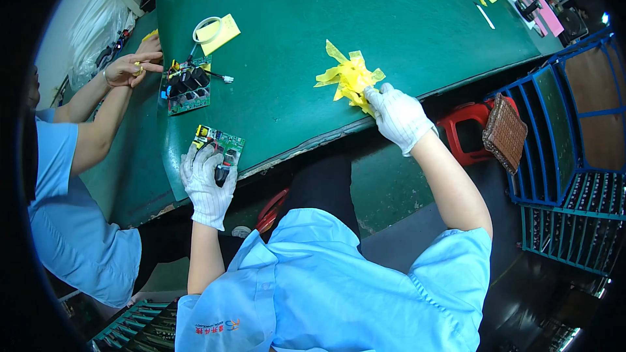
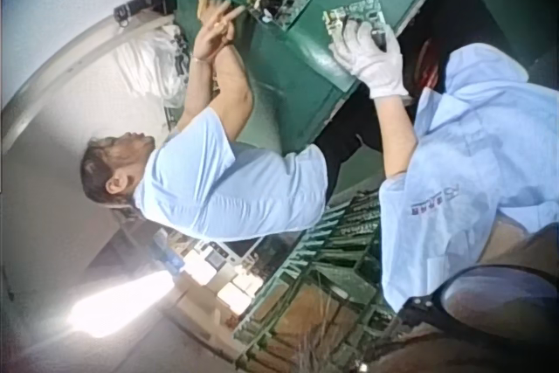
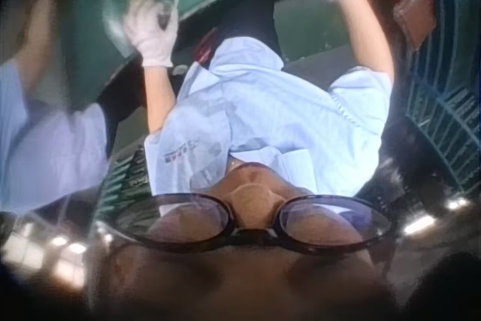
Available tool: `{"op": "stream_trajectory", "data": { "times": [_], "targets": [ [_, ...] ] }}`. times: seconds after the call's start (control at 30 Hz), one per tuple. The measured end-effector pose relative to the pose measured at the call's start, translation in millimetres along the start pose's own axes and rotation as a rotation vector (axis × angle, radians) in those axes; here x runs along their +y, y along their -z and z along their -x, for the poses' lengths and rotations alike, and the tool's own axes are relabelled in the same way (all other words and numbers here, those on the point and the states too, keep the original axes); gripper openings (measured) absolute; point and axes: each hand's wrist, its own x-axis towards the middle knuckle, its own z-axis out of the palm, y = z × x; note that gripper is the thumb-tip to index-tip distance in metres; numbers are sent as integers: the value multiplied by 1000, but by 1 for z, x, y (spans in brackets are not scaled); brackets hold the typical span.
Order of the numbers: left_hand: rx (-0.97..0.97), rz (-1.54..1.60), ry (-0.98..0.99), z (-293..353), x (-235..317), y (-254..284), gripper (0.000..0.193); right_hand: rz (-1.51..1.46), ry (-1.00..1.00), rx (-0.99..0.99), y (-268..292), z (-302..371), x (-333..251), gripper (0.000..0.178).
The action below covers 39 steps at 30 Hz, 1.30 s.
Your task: The person assembles circuit boards by applying tape strips and components to them with a hand tool.
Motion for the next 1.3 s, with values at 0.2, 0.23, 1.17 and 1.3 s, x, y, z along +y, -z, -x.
{"op": "stream_trajectory", "data": {
  "times": [0.2, 0.23, 1.17, 1.3],
  "targets": [
    [14, -26, -24, -2, 0, -4, 46, -91, 45, -60, -18, 27, 23, 39],
    [12, -27, -26, -3, -1, -3, 46, -146, 69, -31, -19, 29, 25, 42],
    [-125, -56, 104, -7, 3, 26, 62, -646, -16, 233, -53, 59, -107, 24],
    [-168, -62, 47, -9, 0, 25, 54, -708, -75, 219, -65, 58, -130, 26]
  ]
}}
